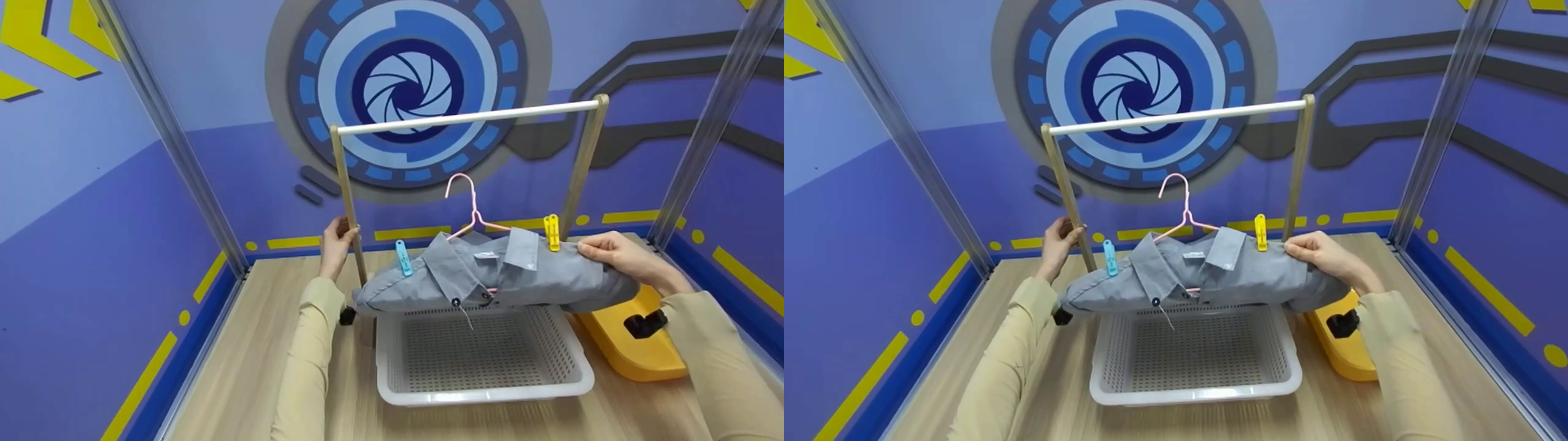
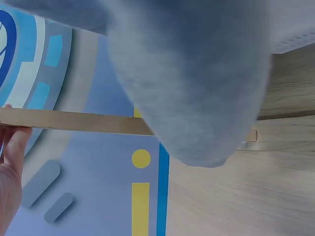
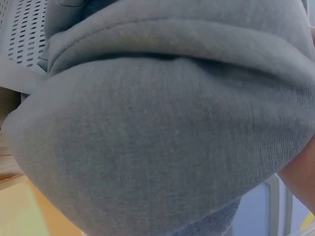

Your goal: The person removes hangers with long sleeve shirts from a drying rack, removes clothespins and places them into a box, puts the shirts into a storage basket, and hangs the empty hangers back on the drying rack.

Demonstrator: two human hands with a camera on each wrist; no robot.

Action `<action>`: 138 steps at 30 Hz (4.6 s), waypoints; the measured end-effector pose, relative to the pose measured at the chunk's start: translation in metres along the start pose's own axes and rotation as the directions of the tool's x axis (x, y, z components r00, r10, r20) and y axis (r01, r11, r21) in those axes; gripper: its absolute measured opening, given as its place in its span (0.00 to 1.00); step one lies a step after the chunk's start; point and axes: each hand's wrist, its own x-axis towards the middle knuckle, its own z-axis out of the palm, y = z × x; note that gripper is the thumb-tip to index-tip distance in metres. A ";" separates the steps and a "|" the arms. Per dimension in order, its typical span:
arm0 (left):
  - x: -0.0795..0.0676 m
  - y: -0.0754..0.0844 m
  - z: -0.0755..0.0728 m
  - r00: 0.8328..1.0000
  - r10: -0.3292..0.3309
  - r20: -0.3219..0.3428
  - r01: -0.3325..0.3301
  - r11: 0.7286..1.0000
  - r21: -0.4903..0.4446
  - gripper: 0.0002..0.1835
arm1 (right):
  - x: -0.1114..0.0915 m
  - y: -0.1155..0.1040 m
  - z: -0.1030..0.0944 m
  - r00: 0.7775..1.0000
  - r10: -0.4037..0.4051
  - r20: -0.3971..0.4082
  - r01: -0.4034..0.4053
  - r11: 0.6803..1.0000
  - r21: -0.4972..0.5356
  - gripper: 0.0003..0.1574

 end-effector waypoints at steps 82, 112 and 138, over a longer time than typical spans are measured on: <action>-0.011 0.012 -0.001 0.998 -0.055 0.040 0.056 0.998 -0.019 0.19 | -0.009 0.039 0.074 0.980 -0.022 -0.199 -0.014 0.984 -0.176 0.10; -0.136 0.002 0.009 0.879 0.162 0.448 -0.321 0.896 0.307 0.24 | -0.010 0.055 0.075 0.973 -0.015 -0.229 -0.037 0.975 -0.219 0.10; -0.149 -0.019 0.036 0.942 0.301 0.150 -0.336 0.845 0.417 0.03 | -0.014 0.074 0.075 0.969 -0.094 -0.228 0.029 0.962 -0.272 0.10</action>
